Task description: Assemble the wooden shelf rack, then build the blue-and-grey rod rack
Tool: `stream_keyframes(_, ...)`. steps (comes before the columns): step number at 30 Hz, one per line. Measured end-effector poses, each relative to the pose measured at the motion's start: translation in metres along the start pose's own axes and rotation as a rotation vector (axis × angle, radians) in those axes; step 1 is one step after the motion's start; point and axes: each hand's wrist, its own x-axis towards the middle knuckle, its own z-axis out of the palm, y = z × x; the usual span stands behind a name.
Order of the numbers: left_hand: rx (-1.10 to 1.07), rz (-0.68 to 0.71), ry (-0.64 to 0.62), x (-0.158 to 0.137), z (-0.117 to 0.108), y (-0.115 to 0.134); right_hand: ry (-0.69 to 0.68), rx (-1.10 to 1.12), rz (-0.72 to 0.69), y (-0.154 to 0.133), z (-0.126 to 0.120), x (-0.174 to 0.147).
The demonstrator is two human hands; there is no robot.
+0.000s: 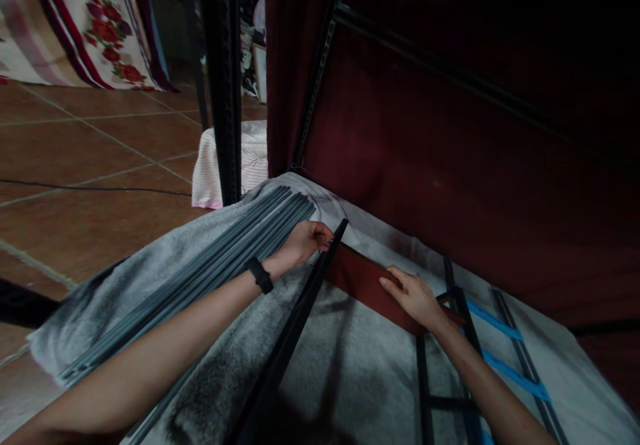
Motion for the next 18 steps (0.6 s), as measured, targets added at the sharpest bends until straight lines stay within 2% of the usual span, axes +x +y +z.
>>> stream_keyframes(6,-0.178,-0.079,-0.082,0.001,-0.012,-0.004,-0.002,0.019,0.002,-0.005,-0.005,0.000)
stream_keyframes(12,-0.187,-0.209,0.027,-0.003,-0.008,0.002,-0.015,0.080,-0.044,-0.003,-0.009,0.001)
stream_keyframes(18,-0.129,-0.093,0.095,-0.008,0.002,0.007,-0.003,0.092,-0.075,0.003,-0.007,0.004)
